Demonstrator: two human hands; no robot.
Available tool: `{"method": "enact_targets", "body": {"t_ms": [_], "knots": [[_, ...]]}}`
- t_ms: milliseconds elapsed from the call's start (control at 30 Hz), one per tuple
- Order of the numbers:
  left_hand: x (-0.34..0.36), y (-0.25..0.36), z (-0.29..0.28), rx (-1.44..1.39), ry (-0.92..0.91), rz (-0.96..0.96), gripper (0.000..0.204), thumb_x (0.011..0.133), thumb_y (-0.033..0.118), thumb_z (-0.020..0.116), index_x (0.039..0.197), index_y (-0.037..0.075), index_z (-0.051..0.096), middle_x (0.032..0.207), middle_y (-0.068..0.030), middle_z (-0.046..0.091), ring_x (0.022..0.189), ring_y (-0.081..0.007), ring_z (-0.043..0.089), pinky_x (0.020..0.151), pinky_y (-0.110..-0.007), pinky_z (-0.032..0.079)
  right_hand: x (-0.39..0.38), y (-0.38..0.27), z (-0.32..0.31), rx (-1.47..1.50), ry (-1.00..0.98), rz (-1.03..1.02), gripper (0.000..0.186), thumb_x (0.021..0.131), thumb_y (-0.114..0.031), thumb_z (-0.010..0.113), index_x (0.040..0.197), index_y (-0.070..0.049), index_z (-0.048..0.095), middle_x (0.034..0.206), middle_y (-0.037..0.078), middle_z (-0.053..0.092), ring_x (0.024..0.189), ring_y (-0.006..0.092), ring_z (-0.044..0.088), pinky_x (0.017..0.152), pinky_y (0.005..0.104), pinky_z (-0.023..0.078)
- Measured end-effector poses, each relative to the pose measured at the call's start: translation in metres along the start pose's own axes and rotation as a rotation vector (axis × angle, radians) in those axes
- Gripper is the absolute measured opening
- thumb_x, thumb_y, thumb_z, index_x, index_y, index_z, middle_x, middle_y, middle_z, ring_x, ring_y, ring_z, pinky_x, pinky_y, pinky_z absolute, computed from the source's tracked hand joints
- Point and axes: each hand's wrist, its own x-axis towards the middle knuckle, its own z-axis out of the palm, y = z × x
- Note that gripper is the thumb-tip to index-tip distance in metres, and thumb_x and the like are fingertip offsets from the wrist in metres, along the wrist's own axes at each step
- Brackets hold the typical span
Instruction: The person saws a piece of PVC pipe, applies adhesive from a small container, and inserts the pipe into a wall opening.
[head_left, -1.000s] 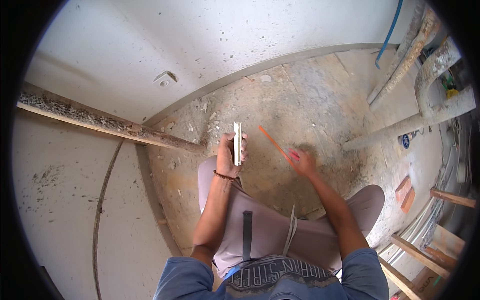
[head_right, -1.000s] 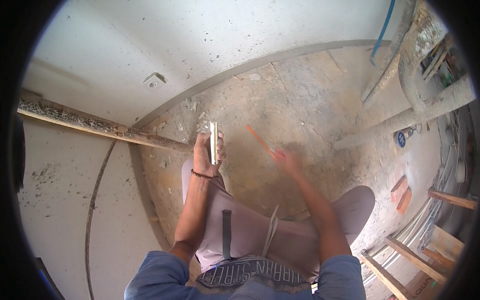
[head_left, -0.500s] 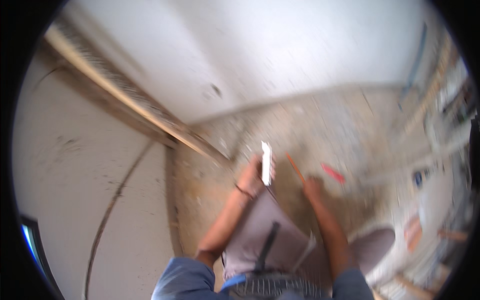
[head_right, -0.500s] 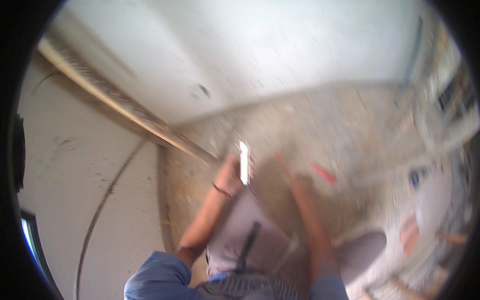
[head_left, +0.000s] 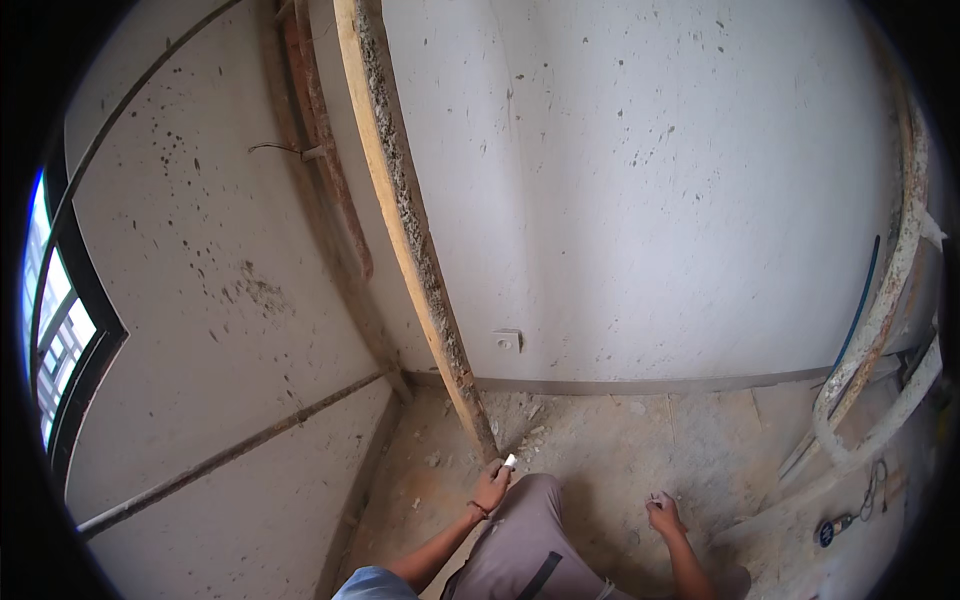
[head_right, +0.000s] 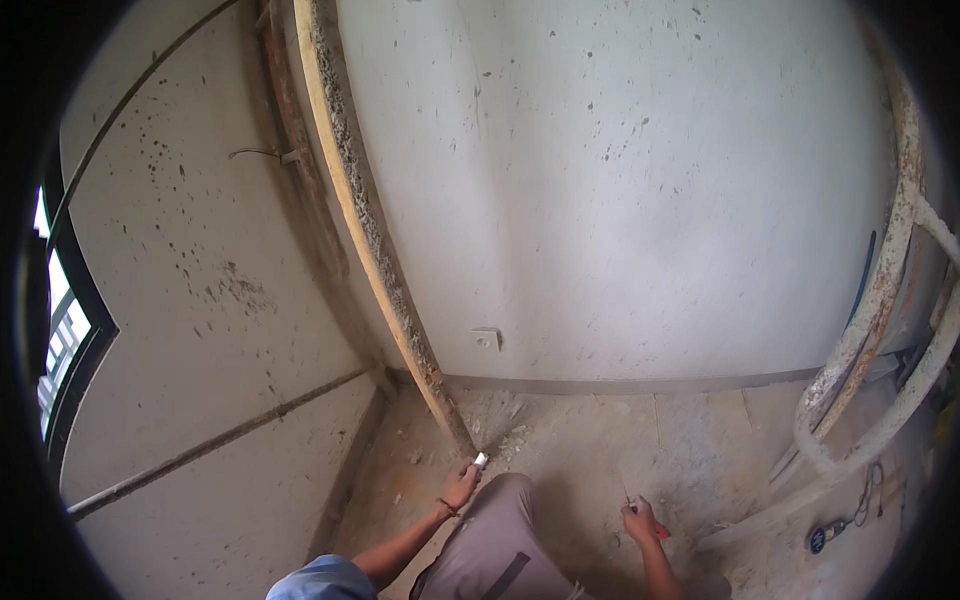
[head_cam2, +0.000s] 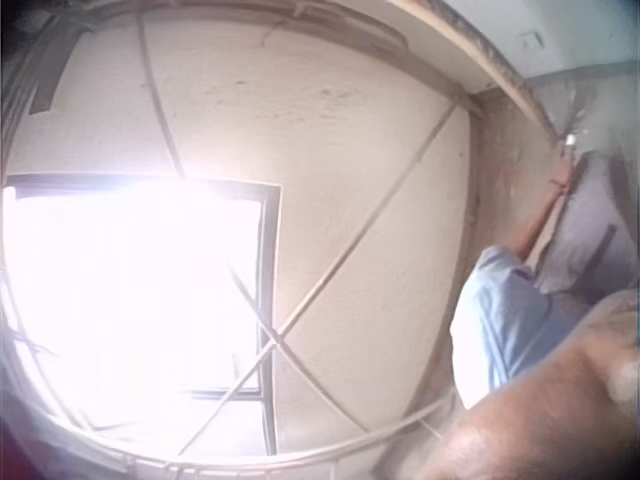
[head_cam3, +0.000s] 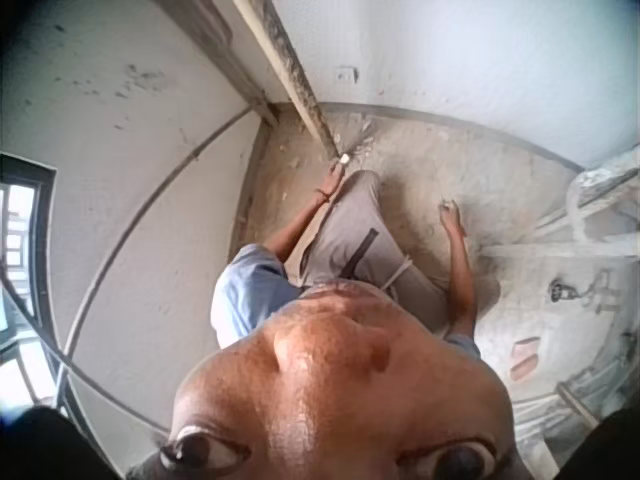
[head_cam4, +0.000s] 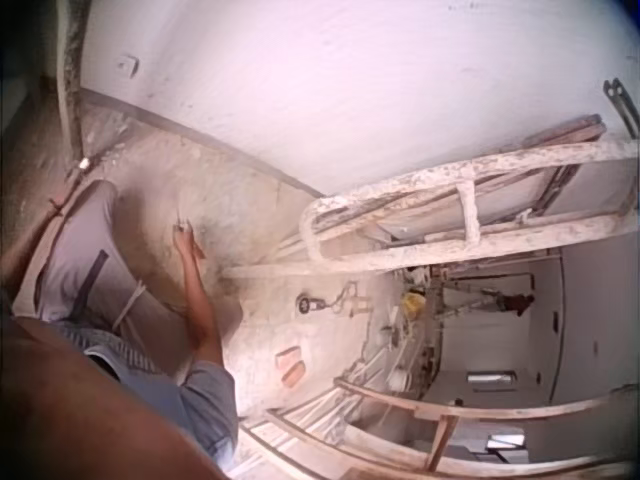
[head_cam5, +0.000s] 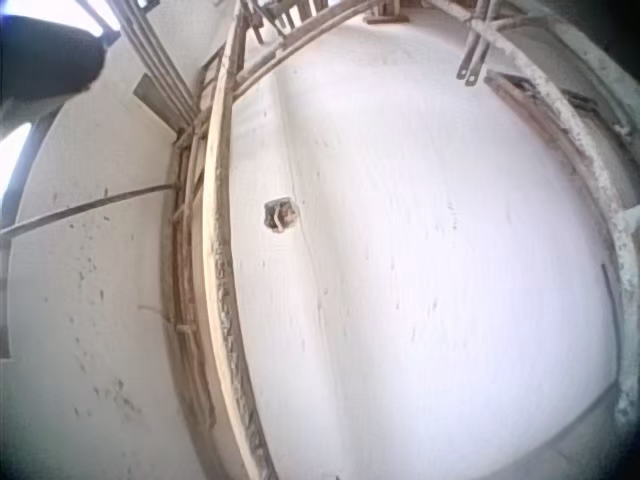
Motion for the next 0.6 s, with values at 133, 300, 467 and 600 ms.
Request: {"method": "enact_targets", "body": {"t_ms": [133,300,467,600], "knots": [[-0.013,0.020,-0.015,0.322,-0.107,0.050,0.030,0.085,0.034,0.056,0.096,0.007,0.064,0.076,-0.0123,0.064,0.069,-0.0236,0.062,0.063,-0.037,0.047,-0.052,-0.068,-0.011,0.598,-0.057,0.083,0.017,0.092,-0.011,0.045,0.106,-0.007,0.054,0.064,0.002,0.046,0.048,0.0108,0.045,0.042,0.0278,0.040],[-0.044,0.042,0.003,0.480,-0.196,0.163,0.040,0.079,0.041,0.061,0.099,0.006,0.064,0.087,-0.0195,0.066,0.081,-0.0360,0.064,0.071,-0.042,0.050,-0.075,-0.077,0.013,0.174,-0.091,-0.032,0.017,0.097,-0.014,0.041,0.109,-0.006,0.051,0.060,0.001,0.047,0.044,0.0099,0.044,0.040,0.0263,0.039],[-0.061,0.018,0.008,0.485,-0.352,0.168,0.041,0.078,0.041,0.063,0.095,0.004,0.062,0.084,-0.0203,0.065,0.080,-0.0368,0.064,0.069,-0.042,0.048,-0.143,-0.155,0.033,0.362,-0.129,-0.142,0.023,0.099,-0.017,0.039,0.112,-0.004,0.052,0.057,0.000,0.048,0.047,0.0101,0.048,0.043,0.0258,0.038],[-0.048,0.054,0.008,0.427,-0.453,0.205,0.037,0.080,0.038,0.067,0.091,0.003,0.063,0.081,-0.0188,0.064,0.072,-0.0294,0.062,0.066,-0.039,0.047,-0.122,-0.113,0.075,0.169,-0.034,-0.346,0.023,0.098,-0.017,0.043,0.094,-0.001,0.060,0.054,-0.001,0.046,0.045,0.0067,0.042,0.042,0.0252,0.033]]}}
